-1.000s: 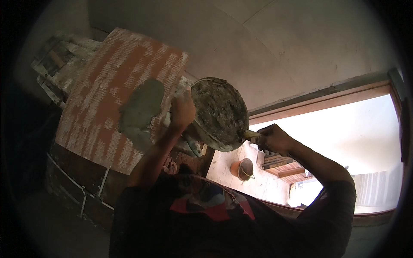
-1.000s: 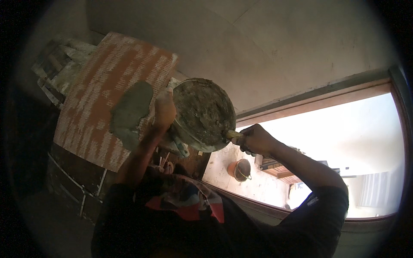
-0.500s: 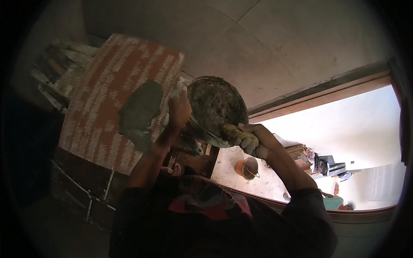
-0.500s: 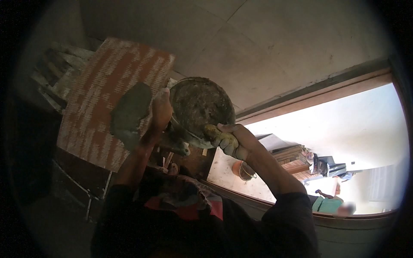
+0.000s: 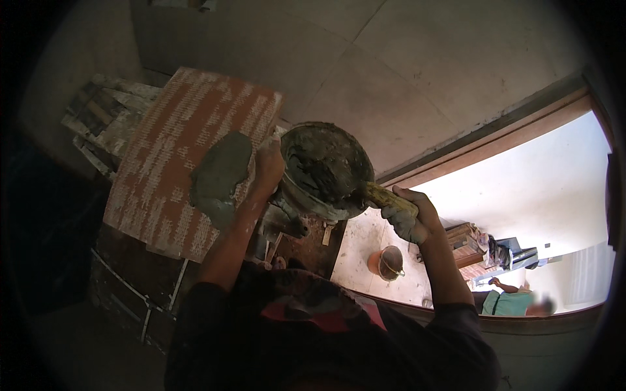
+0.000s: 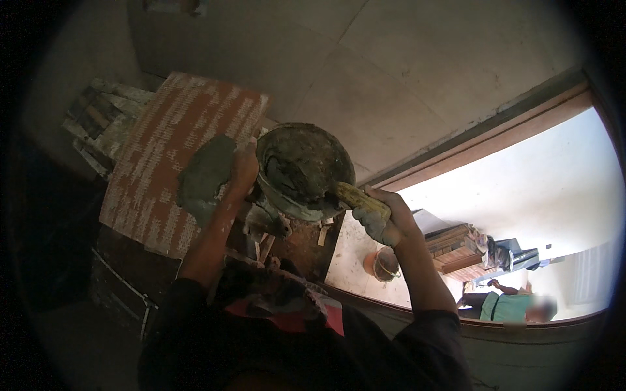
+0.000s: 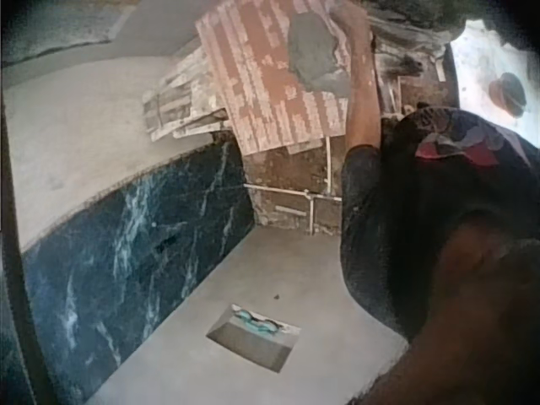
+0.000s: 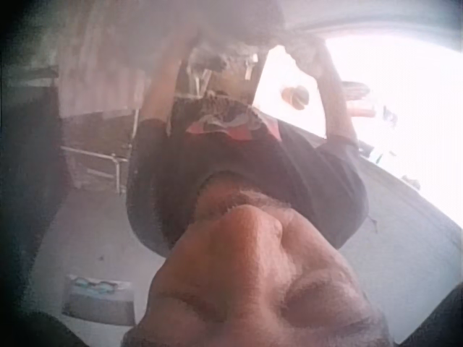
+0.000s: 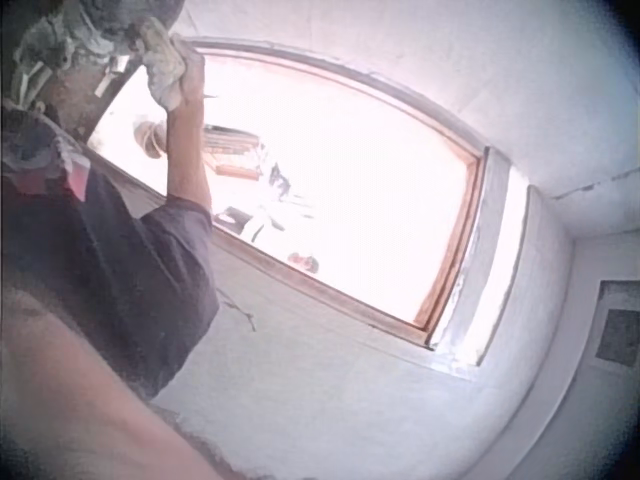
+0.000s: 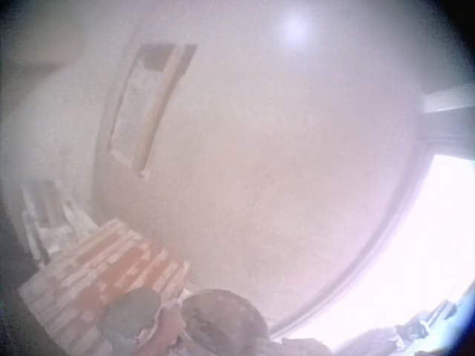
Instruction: The person applies mortar to the back of a tile using a trowel, taking mortar from a bucket and spreading it across the tile surface.
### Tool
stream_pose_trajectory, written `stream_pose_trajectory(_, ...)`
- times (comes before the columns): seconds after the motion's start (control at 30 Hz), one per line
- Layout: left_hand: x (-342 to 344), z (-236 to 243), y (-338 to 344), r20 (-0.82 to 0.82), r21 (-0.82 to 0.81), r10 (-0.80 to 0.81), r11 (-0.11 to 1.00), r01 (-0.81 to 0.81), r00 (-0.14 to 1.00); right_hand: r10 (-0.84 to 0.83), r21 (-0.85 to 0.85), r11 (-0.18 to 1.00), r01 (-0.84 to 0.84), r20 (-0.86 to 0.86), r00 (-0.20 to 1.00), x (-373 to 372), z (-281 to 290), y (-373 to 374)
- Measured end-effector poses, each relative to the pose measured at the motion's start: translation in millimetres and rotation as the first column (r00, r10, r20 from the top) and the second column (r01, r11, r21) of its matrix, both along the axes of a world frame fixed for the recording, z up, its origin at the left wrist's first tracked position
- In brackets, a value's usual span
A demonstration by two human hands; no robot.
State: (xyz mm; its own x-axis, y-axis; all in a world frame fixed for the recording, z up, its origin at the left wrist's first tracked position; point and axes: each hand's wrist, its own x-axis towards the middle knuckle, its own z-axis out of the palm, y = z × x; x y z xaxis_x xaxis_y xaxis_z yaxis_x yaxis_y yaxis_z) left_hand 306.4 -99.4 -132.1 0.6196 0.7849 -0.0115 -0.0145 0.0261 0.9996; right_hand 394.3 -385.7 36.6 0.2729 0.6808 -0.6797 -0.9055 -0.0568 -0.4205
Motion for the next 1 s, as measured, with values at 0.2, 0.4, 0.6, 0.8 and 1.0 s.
stream_pose_trajectory(0.2,5,-11,-2,0.092,0.008,0.032,0.999,-0.033,0.995,0.237,-0.126,0.971,-0.205,0.354,0.904,4,23,-6)
stream_pose_trajectory(0.4,7,-21,8,-0.033,0.052,0.026,0.998,-0.025,0.999,0.825,-0.824,0.558,-0.098,0.54,0.167,-13,92,10)
stream_pose_trajectory(0.6,-2,2,2,0.036,-0.104,-0.01,0.994,0.013,0.999,0.623,-0.808,0.558,0.192,0.254,-0.74,-23,79,40)
stream_pose_trajectory(0.8,5,-7,-1,0.067,0.082,0.011,0.996,-0.017,0.998,0.594,-0.913,0.329,0.24,0.003,-0.804,-20,-36,80)
stream_pose_trajectory(1.0,6,-32,4,-0.02,0.276,-0.007,0.961,0.012,1.0,0.69,-0.957,0.289,-0.012,0.217,-0.69,-12,44,86)
